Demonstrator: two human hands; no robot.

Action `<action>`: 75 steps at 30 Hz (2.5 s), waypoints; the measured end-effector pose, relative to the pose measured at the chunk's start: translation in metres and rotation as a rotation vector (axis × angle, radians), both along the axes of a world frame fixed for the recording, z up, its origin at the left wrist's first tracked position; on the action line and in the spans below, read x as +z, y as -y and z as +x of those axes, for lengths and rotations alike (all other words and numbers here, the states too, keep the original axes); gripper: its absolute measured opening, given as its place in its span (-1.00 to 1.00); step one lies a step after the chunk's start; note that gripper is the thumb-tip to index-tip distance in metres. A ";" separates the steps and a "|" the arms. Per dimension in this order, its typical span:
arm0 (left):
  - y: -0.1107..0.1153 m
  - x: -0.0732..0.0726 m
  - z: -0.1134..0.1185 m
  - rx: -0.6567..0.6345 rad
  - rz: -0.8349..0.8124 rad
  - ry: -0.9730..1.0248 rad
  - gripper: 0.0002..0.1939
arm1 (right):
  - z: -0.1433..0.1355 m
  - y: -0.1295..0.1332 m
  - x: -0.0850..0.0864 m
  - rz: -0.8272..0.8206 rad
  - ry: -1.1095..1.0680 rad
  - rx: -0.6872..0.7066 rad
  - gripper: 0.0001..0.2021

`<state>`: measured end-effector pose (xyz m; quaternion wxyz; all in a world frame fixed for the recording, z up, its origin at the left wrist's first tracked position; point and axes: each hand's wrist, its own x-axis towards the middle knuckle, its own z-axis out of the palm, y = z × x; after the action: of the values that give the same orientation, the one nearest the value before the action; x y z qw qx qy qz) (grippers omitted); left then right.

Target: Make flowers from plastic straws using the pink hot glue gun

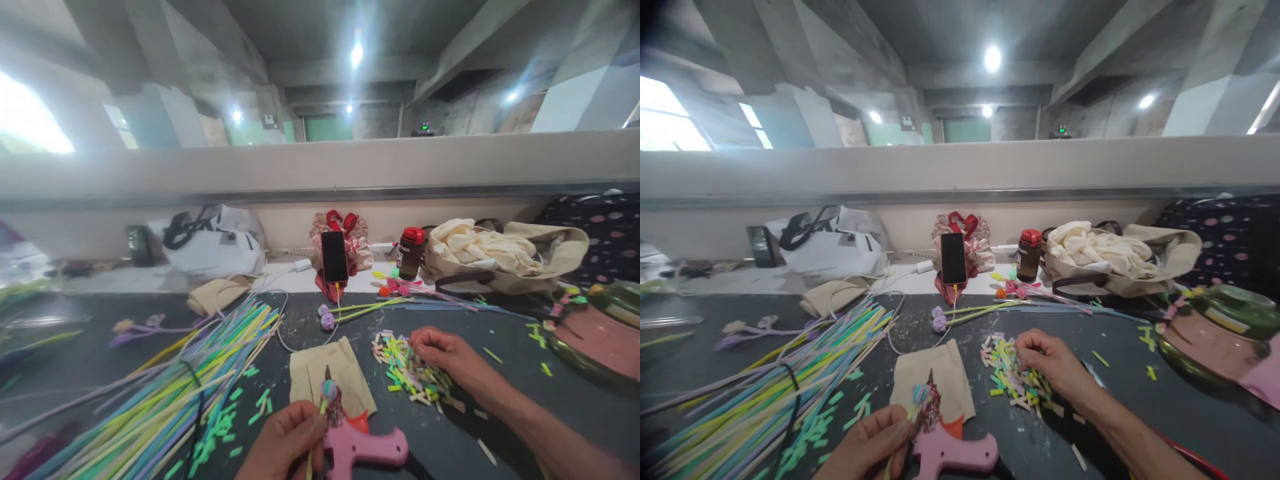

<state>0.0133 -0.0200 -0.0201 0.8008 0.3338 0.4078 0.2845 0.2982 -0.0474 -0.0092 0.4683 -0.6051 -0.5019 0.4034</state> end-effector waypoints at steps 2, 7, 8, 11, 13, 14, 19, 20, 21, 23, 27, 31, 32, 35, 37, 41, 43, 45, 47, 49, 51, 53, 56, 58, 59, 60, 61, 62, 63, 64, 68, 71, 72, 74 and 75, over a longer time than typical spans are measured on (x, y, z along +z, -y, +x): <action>0.003 0.012 0.002 -0.022 0.011 -0.015 -0.63 | 0.003 0.000 -0.002 0.020 0.021 -0.002 -0.84; 0.003 0.033 0.008 -0.064 0.091 -0.026 -0.68 | 0.004 -0.001 -0.006 0.022 0.008 -0.029 -0.78; 0.000 0.034 0.010 -0.073 0.111 -0.015 -0.70 | 0.004 -0.001 -0.006 0.021 -0.001 -0.037 -0.76; -0.008 0.033 0.018 -0.079 0.149 0.031 -0.73 | 0.003 -0.003 -0.006 -0.006 -0.036 -0.060 -0.72; -0.012 0.030 0.021 -0.059 0.143 0.051 -0.74 | 0.004 -0.004 -0.007 -0.035 -0.062 -0.069 -0.70; -0.014 0.028 0.022 -0.046 0.137 0.061 -0.74 | 0.004 -0.003 -0.006 -0.050 -0.076 -0.070 -0.69; -0.019 0.017 0.024 -0.035 0.043 0.109 -0.70 | 0.000 0.002 0.001 -0.142 -0.170 -0.059 -0.69; -0.018 0.016 0.024 -0.031 0.015 0.127 -0.69 | -0.002 0.002 0.003 -0.161 -0.189 -0.053 -0.69; -0.018 0.016 0.024 -0.028 -0.011 0.142 -0.69 | -0.003 0.002 0.007 -0.175 -0.205 -0.047 -0.70; -0.017 0.016 0.023 -0.029 -0.059 0.153 -0.69 | -0.005 0.002 0.013 -0.189 -0.230 -0.034 -0.71; -0.017 0.011 0.019 -0.068 -0.100 0.144 -0.67 | -0.012 -0.003 0.025 -0.178 -0.255 -0.004 -0.73; -0.018 -0.001 0.020 -0.109 -0.057 0.159 -0.65 | -0.037 -0.006 0.032 -0.160 -0.288 0.068 -0.75; -0.018 -0.003 0.021 -0.108 -0.047 0.173 -0.66 | -0.045 -0.006 0.033 -0.151 -0.306 0.084 -0.76; -0.016 -0.003 0.022 -0.127 -0.038 0.237 -0.67 | -0.070 -0.006 0.037 -0.129 -0.367 0.091 -0.79; -0.015 -0.001 0.022 -0.120 -0.033 0.267 -0.67 | -0.086 -0.005 0.038 -0.121 -0.382 0.079 -0.78; -0.011 0.004 0.023 -0.062 0.001 0.309 -0.68 | -0.109 -0.001 0.032 -0.110 -0.357 0.095 -0.79; -0.008 0.007 0.023 -0.028 -0.004 0.359 -0.72 | -0.115 0.002 0.027 -0.107 -0.294 0.098 -0.82; -0.006 0.011 0.024 -0.001 -0.022 0.406 -0.75 | -0.117 0.005 0.024 -0.072 -0.186 0.107 -0.84; -0.003 0.015 0.025 0.018 -0.028 0.426 -0.76 | -0.115 0.007 0.024 0.016 -0.045 0.121 -0.87; -0.001 0.017 0.026 0.042 -0.019 0.412 -0.75 | -0.112 0.009 0.024 0.117 0.102 0.115 -0.89; 0.000 0.017 0.027 0.052 0.016 0.371 -0.74 | -0.110 0.011 0.026 0.179 0.217 0.126 -0.89; 0.001 0.014 0.028 0.049 0.054 0.324 -0.72 | -0.109 0.013 0.028 0.236 0.291 0.158 -0.89; 0.000 0.007 0.029 0.048 0.052 0.279 -0.71 | -0.110 0.015 0.029 0.302 0.348 0.213 -0.88; -0.001 0.005 0.029 0.047 0.028 0.270 -0.71 | -0.111 0.015 0.027 0.235 0.279 0.199 -0.89; -0.001 0.005 0.029 0.049 0.019 0.272 -0.72 | -0.111 0.014 0.025 0.163 0.179 0.167 -0.90; -0.001 0.005 0.029 0.051 0.014 0.276 -0.72 | -0.110 0.013 0.023 0.085 0.046 0.132 -0.91; -0.002 0.006 0.029 0.057 0.015 0.279 -0.73 | -0.109 0.012 0.021 0.016 -0.097 0.101 -0.88; -0.002 0.007 0.028 0.066 0.021 0.282 -0.73 | -0.108 0.011 0.019 -0.038 -0.222 0.082 -0.84; -0.001 0.008 0.029 0.075 0.024 0.283 -0.73 | -0.107 0.010 0.017 -0.072 -0.311 0.084 -0.79; -0.001 0.009 0.029 0.085 0.023 0.283 -0.73 | -0.106 0.010 0.016 -0.089 -0.354 0.105 -0.75; -0.001 0.008 0.031 0.115 0.005 0.268 -0.71 | -0.107 0.006 0.011 -0.136 -0.308 0.232 -0.60; -0.001 0.006 0.031 0.115 0.055 0.215 -0.67 | -0.110 0.004 0.009 -0.133 -0.281 0.240 -0.62; -0.001 0.006 0.030 0.112 0.071 0.197 -0.66 | -0.110 0.003 0.009 -0.129 -0.245 0.236 -0.64; -0.001 0.004 0.030 0.101 0.087 0.169 -0.65 | -0.111 0.002 0.010 -0.124 -0.133 0.230 -0.68; -0.002 0.004 0.029 0.089 0.092 0.162 -0.64 | -0.110 0.002 0.011 -0.121 -0.071 0.223 -0.71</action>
<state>0.0425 -0.0182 -0.0165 0.8014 0.3279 0.3428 0.3643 0.1879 -0.0494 0.0017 0.4007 -0.5581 -0.5240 0.5034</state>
